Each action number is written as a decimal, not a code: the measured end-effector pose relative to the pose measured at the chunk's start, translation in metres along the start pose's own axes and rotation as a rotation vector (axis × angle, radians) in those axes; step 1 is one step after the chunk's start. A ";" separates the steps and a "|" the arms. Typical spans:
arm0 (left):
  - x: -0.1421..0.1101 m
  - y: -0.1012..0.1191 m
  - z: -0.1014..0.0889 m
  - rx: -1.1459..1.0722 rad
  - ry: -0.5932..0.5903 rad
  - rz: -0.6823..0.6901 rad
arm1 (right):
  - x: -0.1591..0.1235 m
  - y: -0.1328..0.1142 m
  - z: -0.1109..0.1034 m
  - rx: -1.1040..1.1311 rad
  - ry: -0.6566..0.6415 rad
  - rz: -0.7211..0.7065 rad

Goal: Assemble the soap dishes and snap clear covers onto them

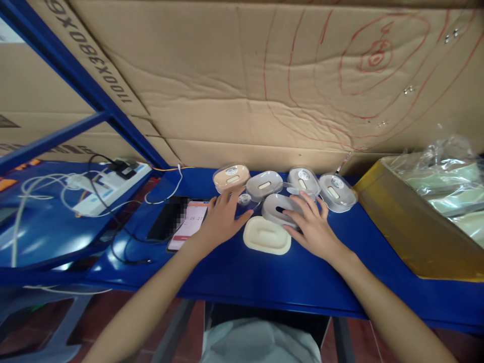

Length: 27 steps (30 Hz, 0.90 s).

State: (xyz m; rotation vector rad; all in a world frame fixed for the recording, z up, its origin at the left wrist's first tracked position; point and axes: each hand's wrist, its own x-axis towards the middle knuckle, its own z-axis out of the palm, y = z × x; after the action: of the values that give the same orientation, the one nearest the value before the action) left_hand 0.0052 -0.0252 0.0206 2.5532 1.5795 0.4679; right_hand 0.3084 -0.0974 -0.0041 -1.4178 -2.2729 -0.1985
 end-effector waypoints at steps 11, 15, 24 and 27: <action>0.107 0.049 0.018 0.146 -0.222 0.239 | 0.000 0.003 -0.001 -0.010 -0.023 0.008; 0.118 0.049 0.024 0.135 -0.203 0.208 | 0.000 0.002 -0.002 -0.012 -0.015 -0.006; 0.121 0.047 0.020 -0.024 -0.172 0.154 | -0.001 -0.006 -0.007 0.087 0.066 -0.118; 0.124 0.049 0.016 -0.094 -0.168 0.150 | 0.001 0.008 -0.013 0.128 0.184 -0.071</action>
State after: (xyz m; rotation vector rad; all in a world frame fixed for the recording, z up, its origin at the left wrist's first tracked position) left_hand 0.1038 0.0635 0.0430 2.5743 1.2869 0.3221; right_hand 0.3186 -0.0973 0.0074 -1.2038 -2.1461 -0.1938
